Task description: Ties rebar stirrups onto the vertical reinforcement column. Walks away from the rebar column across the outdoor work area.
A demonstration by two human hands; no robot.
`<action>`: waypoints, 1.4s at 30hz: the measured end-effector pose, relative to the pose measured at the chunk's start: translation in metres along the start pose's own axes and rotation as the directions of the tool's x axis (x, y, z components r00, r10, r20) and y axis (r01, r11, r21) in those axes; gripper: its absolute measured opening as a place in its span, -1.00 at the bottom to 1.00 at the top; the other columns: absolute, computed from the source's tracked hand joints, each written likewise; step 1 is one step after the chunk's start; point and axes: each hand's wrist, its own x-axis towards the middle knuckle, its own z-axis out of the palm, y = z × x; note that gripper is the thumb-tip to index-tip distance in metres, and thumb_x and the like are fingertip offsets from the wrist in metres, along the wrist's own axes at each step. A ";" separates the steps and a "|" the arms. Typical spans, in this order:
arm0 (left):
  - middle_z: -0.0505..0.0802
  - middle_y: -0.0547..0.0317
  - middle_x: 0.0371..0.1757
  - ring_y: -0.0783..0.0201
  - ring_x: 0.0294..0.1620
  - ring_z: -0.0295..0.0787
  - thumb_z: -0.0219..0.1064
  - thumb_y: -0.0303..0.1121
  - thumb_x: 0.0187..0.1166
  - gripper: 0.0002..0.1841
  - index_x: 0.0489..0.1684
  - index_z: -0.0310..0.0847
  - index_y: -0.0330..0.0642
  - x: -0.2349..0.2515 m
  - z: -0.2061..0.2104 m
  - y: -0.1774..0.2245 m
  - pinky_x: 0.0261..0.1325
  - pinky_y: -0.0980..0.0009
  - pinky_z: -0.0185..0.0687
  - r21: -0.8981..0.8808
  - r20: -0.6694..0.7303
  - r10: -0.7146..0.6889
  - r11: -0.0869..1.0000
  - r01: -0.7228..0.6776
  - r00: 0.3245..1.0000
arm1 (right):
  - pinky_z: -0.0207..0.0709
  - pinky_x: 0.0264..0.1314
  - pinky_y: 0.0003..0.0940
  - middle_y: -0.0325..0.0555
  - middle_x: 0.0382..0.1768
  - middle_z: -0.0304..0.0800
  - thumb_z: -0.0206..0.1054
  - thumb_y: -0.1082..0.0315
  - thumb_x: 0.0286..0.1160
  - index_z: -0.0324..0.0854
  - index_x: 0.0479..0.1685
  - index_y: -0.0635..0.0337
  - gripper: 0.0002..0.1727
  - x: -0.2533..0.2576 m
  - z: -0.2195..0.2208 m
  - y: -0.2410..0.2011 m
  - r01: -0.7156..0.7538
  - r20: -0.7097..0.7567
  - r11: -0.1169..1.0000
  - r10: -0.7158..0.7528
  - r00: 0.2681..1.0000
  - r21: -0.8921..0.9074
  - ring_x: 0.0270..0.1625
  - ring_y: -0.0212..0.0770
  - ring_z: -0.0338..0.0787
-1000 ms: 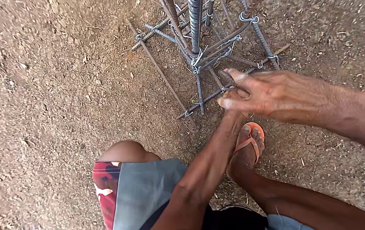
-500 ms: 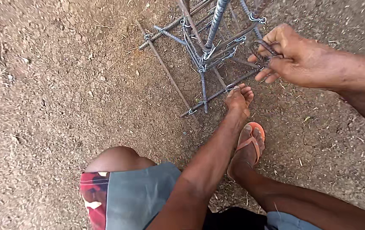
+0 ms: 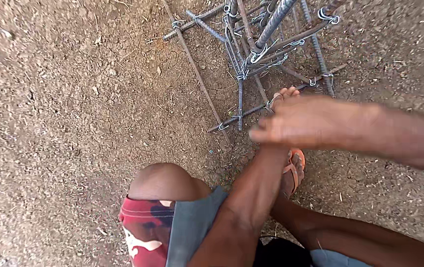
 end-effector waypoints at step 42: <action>0.90 -0.11 -0.06 0.00 -0.03 0.86 0.32 -0.23 0.70 -0.72 0.05 0.82 -0.24 0.017 0.026 0.086 0.20 -0.07 0.71 0.579 0.210 -0.140 -0.780 -0.239 0.968 | 0.64 -0.38 -0.47 -0.36 -0.55 0.50 0.01 -0.16 0.82 0.55 -0.14 -0.08 -0.59 -0.048 0.166 -0.093 0.871 0.426 -0.488 0.800 0.422 0.053 -0.58 -0.41 0.56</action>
